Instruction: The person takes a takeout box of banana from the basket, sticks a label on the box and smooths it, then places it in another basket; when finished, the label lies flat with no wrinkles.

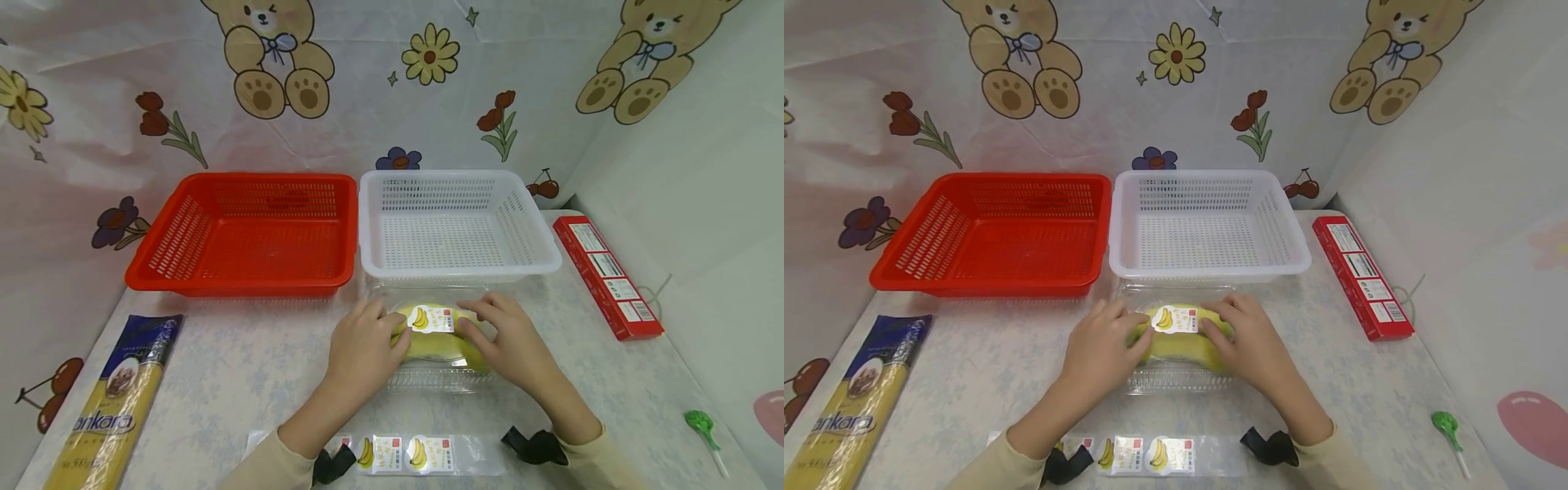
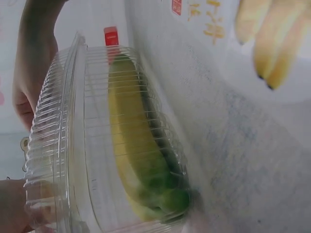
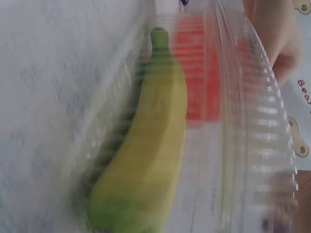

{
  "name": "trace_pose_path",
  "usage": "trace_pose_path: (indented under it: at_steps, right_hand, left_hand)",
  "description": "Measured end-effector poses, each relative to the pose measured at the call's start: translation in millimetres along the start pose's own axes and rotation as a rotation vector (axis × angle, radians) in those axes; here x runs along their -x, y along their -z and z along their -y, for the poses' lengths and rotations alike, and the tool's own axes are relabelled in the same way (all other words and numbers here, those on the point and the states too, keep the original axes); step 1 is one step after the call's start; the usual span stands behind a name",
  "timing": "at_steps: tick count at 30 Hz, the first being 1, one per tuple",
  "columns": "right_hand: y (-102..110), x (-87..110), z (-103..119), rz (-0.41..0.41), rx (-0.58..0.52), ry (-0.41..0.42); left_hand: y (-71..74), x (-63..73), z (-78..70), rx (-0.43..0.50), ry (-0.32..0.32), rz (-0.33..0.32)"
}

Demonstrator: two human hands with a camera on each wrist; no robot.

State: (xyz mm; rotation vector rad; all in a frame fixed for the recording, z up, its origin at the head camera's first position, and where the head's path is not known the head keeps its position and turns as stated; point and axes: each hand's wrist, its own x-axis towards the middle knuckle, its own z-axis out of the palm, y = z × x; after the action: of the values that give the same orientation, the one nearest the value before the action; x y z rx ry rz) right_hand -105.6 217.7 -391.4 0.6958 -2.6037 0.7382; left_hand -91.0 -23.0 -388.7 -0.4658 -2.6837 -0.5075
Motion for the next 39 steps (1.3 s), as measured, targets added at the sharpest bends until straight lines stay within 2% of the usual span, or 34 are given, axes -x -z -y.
trace_pose_path:
  at_steps: [4,7,14,17,20,26,34,39]
  right_hand:
    - [11.4,-0.6,-11.0,-0.015,-0.008,-0.055]
    - [20.8,-2.2,-21.4,-0.016,-0.006,-0.105]
    - [43.5,-11.4,-58.0,0.014,-0.001,-0.284]
    - [50.7,-18.0,-75.5,0.012,-0.001,-0.359]
    - [54.6,-24.3,-91.6,0.018,0.003,-0.428]
    - [53.6,-31.6,-118.7,0.069,-0.044,-0.524]
    - [46.6,-36.5,-141.3,0.138,-0.093,-0.562]
    - [43.9,-37.5,-149.7,0.189,-0.113,-0.563]
  left_hand:
    - [7.9,8.2,4.9,0.032,0.050,0.041]
    - [14.0,15.2,8.3,0.022,0.095,0.089]
    - [20.2,30.6,20.2,0.031,0.258,0.279]
    - [17.8,35.2,25.5,0.113,0.316,0.355]
    - [13.4,38.8,28.8,0.245,0.348,0.425]
    - [4.9,42.3,31.5,0.449,0.368,0.494]
    - [-0.7,43.7,37.3,0.738,0.396,0.574]
    - [1.4,46.9,41.0,0.823,0.396,0.590]
